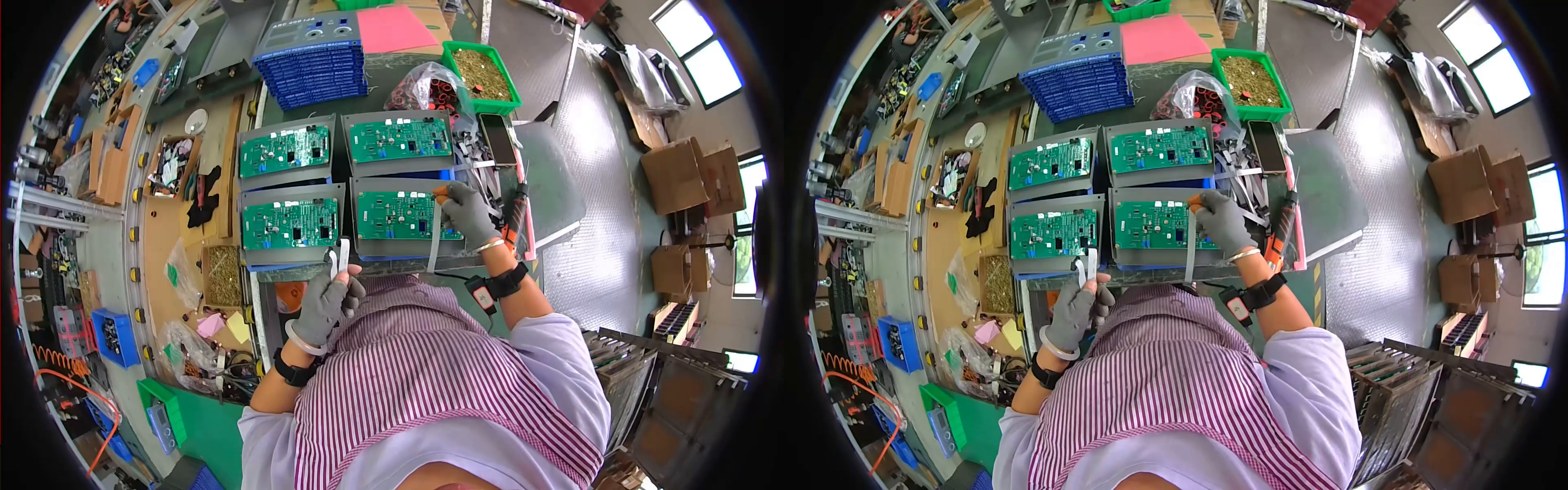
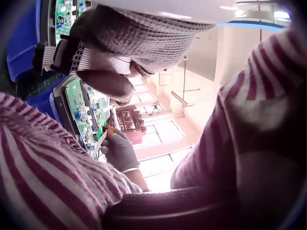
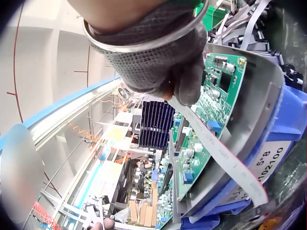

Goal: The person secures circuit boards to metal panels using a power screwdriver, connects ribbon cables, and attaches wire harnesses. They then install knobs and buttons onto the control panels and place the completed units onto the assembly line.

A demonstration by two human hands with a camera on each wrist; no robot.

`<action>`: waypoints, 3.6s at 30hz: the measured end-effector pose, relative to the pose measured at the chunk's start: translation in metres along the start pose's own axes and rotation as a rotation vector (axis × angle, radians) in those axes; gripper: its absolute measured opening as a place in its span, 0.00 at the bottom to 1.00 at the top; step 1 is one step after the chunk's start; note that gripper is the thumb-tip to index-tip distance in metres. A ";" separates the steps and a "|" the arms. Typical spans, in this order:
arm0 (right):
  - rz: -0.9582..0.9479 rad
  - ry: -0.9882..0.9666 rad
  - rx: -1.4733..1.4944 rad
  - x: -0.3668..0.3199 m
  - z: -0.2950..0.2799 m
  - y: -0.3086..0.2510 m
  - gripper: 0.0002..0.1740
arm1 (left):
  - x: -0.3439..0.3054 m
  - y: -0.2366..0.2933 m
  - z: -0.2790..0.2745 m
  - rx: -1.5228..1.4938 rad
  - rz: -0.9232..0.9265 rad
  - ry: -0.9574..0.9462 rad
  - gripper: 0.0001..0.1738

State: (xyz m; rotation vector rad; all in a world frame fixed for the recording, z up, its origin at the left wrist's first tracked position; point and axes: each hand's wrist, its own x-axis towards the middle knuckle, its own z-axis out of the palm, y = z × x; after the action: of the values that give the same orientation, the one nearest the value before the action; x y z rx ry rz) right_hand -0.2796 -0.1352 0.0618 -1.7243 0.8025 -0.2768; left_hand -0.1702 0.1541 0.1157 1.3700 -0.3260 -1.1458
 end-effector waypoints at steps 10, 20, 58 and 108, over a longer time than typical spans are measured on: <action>-0.026 0.034 -0.248 0.013 -0.022 0.013 0.12 | -0.001 -0.008 0.000 0.002 -0.014 0.021 0.21; -0.091 0.066 -0.494 0.016 -0.017 0.008 0.11 | 0.010 -0.001 0.012 -0.025 -0.029 -0.093 0.20; -0.083 -0.267 0.044 -0.005 -0.003 -0.077 0.16 | 0.055 0.019 0.039 -0.065 -0.043 -0.209 0.20; -0.343 -0.753 -0.149 0.041 0.053 -0.124 0.16 | 0.038 -0.002 0.009 -0.228 -0.003 -0.128 0.21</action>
State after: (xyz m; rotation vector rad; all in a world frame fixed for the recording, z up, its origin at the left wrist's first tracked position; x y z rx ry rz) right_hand -0.1741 -0.1075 0.1511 -1.9043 -0.0250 0.2121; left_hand -0.1600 0.1194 0.1006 1.1015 -0.2756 -1.2367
